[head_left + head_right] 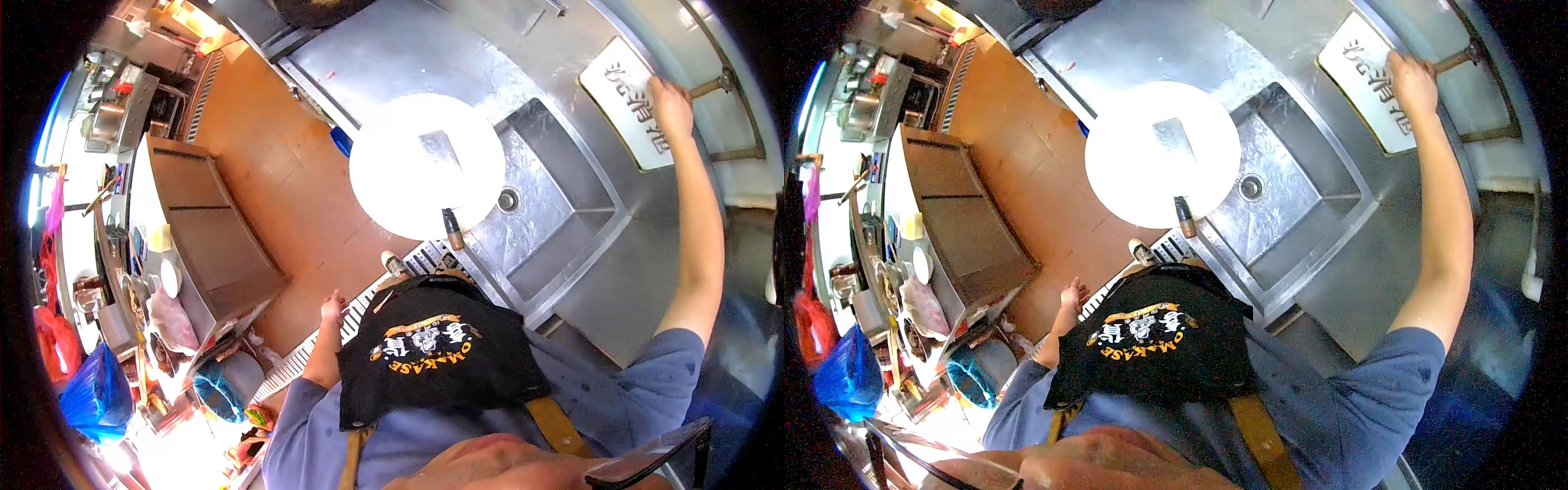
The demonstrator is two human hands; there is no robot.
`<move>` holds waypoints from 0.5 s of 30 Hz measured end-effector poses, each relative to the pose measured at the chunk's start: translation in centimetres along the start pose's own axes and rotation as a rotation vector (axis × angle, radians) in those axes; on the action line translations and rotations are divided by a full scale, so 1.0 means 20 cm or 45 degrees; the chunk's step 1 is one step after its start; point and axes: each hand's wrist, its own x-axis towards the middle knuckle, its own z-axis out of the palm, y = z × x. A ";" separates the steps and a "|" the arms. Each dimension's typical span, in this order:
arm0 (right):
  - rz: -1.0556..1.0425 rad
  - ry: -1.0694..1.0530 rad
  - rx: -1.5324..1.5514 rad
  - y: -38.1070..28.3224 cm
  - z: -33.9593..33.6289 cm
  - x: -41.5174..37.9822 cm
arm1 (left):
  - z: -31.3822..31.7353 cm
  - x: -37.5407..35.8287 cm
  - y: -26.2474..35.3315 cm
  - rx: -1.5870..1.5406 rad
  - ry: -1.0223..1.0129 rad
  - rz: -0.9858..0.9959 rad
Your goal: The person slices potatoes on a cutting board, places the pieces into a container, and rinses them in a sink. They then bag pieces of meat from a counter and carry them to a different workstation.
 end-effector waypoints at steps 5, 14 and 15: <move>-0.277 0.434 -0.135 -0.29 -0.04 -0.20 | 0.07 0.12 0.06 0.016 -0.187 -0.032; -0.312 -0.677 1.173 -2.00 -0.26 -1.10 | 0.81 -0.41 0.81 -0.269 -0.767 0.248; -0.236 -0.639 1.236 -2.04 -0.24 -1.10 | 0.85 -0.42 0.84 -0.261 -0.855 0.286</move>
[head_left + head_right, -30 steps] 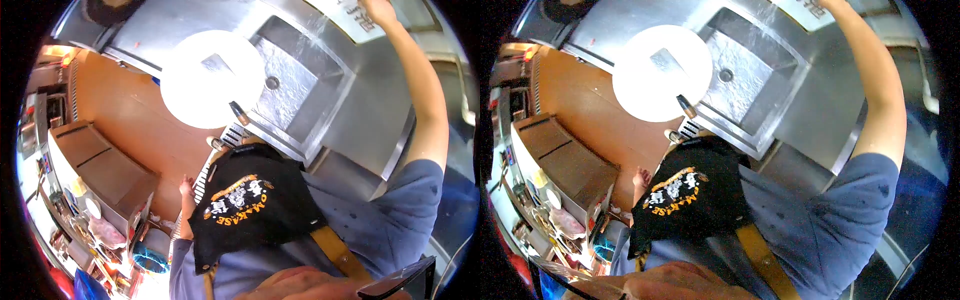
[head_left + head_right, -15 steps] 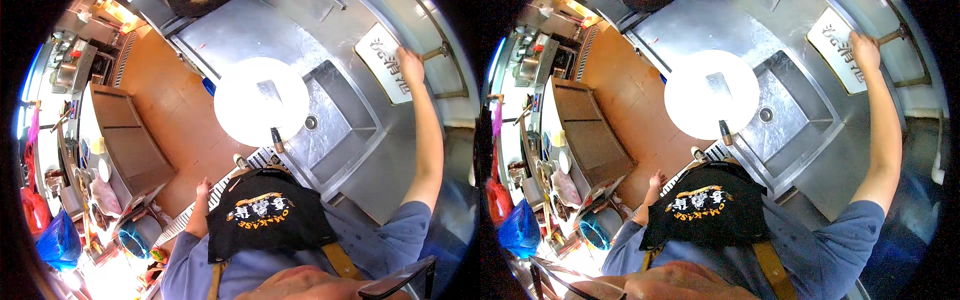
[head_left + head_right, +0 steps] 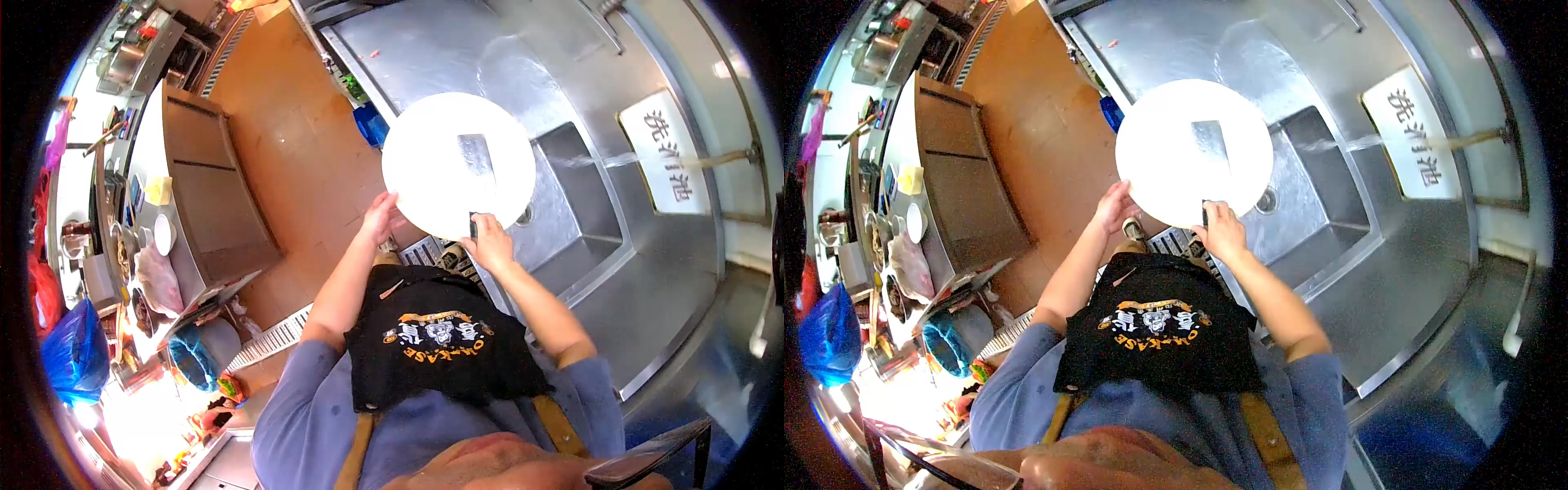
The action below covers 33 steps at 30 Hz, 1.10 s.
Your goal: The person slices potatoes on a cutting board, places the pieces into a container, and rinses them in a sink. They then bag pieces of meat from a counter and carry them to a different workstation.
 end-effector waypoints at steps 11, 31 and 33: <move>0.383 0.132 0.744 -0.16 -0.34 0.77 | 0.01 0.17 0.12 0.334 -0.474 -0.189; 0.627 0.143 0.729 -0.02 -0.06 2.31 | -0.05 0.14 0.35 0.245 -0.626 -0.335; 0.773 0.265 0.810 0.14 -0.12 2.33 | -0.09 0.16 0.41 0.283 -0.390 -0.384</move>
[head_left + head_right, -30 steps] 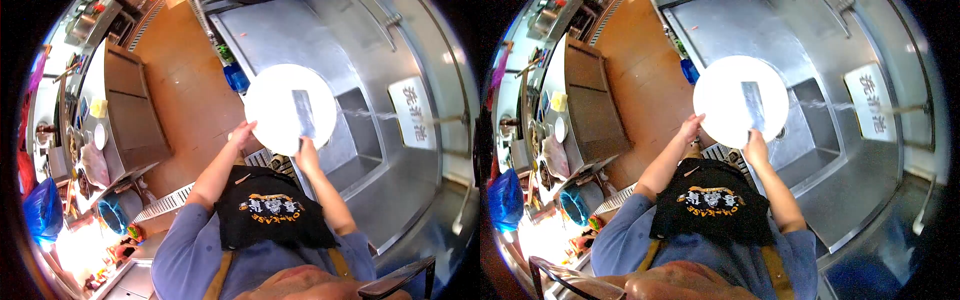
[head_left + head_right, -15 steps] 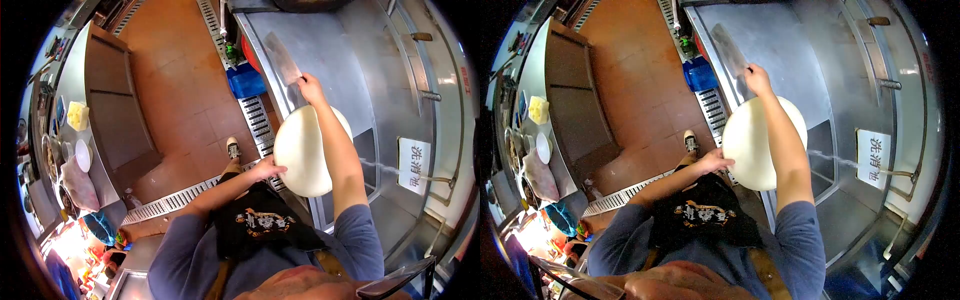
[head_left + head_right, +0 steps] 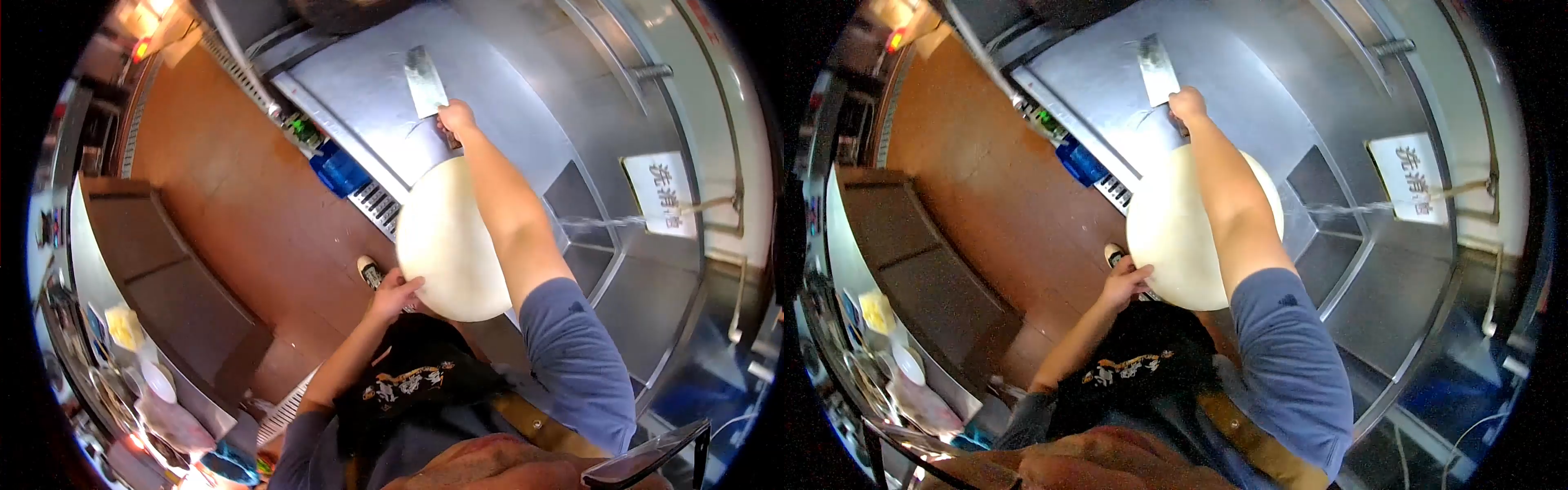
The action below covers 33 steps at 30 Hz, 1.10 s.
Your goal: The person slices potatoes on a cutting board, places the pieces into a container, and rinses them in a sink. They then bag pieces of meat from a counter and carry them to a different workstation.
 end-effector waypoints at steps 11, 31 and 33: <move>0.487 0.549 0.376 1.10 -0.94 -0.33 | -0.36 0.01 0.31 -0.164 0.232 0.299; -0.175 0.126 0.520 0.53 -0.65 -0.04 | 0.03 0.04 0.11 -0.655 0.224 0.503; -0.082 0.245 0.753 0.59 -0.63 -0.01 | -0.04 0.07 0.15 -0.677 0.168 0.501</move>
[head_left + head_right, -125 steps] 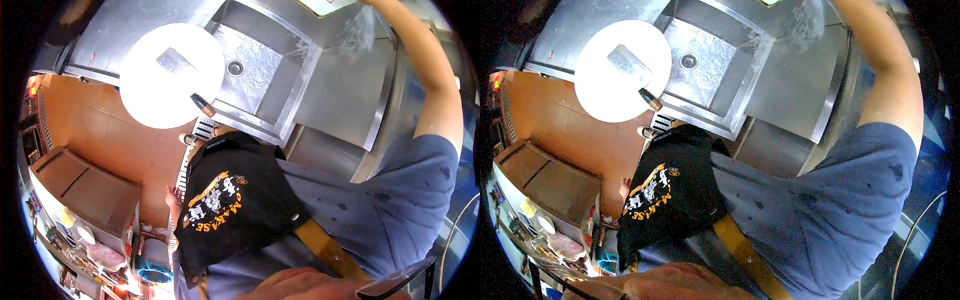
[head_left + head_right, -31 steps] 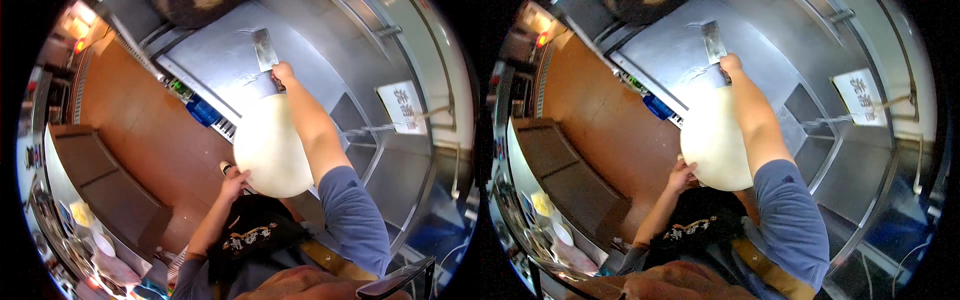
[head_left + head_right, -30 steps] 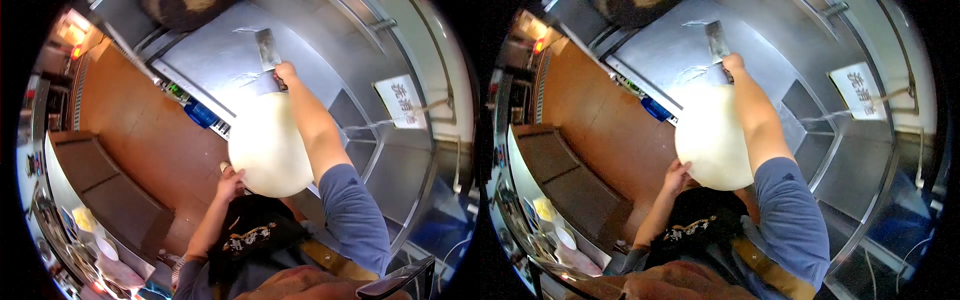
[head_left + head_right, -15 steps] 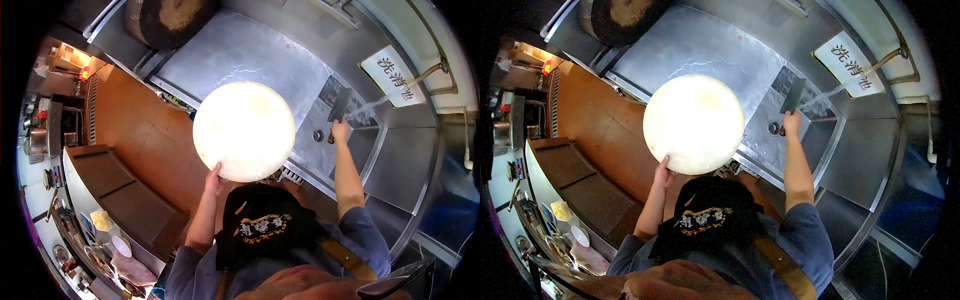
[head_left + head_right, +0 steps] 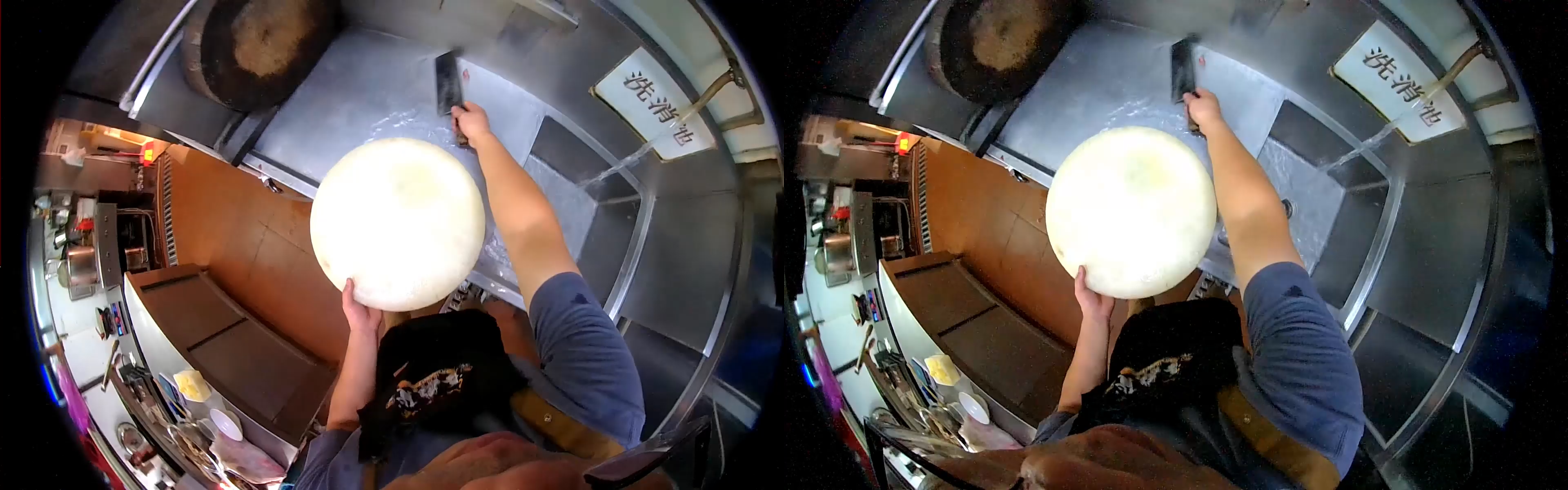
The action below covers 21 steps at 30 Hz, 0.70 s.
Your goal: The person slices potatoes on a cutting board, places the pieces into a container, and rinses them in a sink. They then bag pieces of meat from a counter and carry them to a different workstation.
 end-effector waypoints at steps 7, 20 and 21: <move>0.076 0.710 -0.142 0.24 -0.57 -0.61 | 0.18 0.12 0.52 0.061 0.009 -0.085; 0.203 0.277 -0.073 0.00 0.58 -1.03 | 0.51 0.67 1.07 0.174 -0.291 0.015; 0.260 0.283 -0.095 0.02 0.61 -0.97 | 0.57 0.70 1.10 0.175 -0.301 -0.017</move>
